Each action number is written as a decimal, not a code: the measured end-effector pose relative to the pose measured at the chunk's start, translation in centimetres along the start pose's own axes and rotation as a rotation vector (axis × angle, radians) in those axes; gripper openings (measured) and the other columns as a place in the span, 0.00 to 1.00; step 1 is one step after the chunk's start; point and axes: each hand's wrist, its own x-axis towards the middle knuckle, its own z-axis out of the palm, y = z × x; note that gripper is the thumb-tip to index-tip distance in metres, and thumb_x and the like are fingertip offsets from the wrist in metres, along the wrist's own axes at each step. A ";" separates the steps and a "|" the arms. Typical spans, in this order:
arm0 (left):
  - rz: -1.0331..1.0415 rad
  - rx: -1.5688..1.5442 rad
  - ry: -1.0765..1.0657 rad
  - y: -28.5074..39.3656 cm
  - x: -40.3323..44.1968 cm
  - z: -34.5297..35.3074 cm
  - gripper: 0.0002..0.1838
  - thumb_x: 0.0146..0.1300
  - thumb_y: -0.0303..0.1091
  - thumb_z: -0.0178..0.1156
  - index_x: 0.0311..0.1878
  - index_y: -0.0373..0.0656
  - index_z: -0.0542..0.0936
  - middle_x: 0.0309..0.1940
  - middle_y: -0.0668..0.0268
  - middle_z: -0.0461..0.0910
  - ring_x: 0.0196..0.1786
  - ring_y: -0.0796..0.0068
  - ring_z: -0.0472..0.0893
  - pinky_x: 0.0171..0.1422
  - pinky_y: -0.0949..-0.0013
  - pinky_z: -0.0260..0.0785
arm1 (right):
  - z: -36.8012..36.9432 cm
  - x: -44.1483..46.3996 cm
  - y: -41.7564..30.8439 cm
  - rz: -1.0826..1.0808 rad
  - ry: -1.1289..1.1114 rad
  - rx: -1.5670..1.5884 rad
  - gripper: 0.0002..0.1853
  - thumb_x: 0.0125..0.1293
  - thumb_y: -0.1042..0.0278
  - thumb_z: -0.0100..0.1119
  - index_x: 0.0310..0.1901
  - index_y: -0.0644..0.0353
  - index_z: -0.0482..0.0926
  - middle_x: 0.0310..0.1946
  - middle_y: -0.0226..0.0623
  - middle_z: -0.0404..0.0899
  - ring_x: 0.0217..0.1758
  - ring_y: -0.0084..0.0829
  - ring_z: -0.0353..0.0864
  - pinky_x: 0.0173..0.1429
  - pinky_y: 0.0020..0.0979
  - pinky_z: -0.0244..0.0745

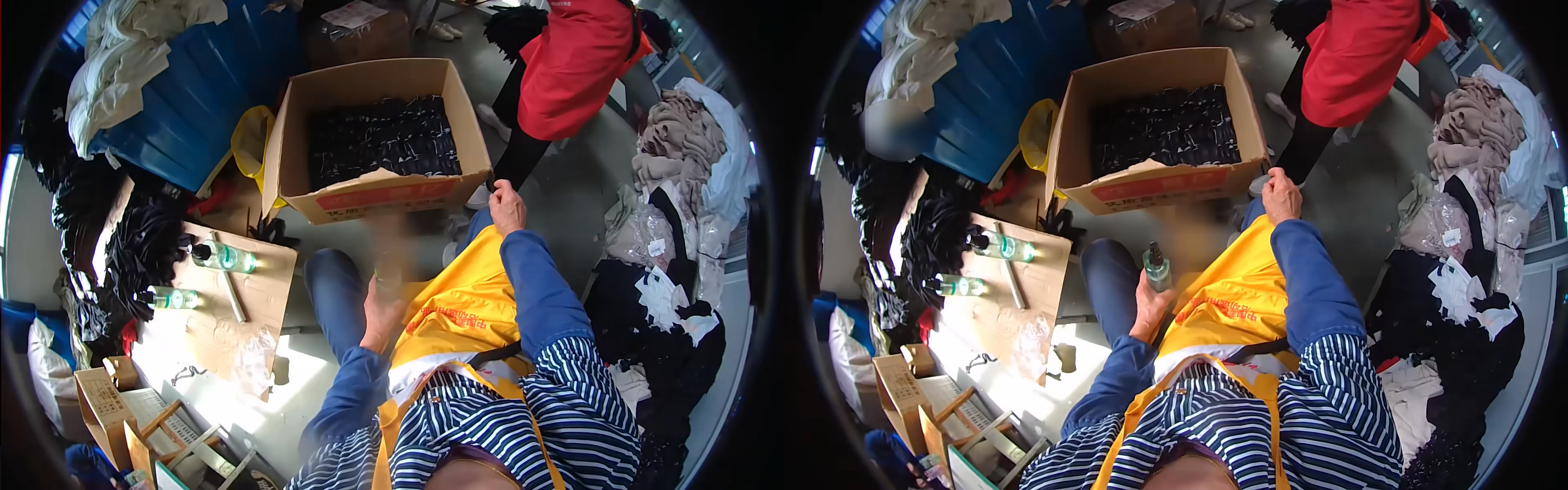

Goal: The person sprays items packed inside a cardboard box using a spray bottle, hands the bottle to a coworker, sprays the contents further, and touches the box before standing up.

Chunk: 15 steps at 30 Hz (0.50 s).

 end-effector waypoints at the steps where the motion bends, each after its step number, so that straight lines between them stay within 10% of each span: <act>1: -0.008 0.002 0.005 -0.4 0.2 0.2 0.30 0.42 0.29 0.64 0.53 0.39 0.71 0.40 0.63 0.78 0.44 0.67 0.77 0.52 0.67 0.68 | 0.0 0.2 -0.1 0.000 0.008 0.001 0.13 0.59 0.69 0.56 0.46 0.55 0.73 0.33 0.40 0.79 0.39 0.42 0.79 0.46 0.38 0.74; 15: 0.030 -0.021 0.024 -0.4 0.1 0.6 0.29 0.45 0.28 0.65 0.55 0.40 0.70 0.42 0.63 0.78 0.46 0.70 0.77 0.54 0.70 0.67 | 0.2 0.4 0.2 -0.026 0.020 -0.006 0.13 0.59 0.70 0.56 0.46 0.55 0.72 0.32 0.38 0.80 0.38 0.41 0.79 0.44 0.38 0.74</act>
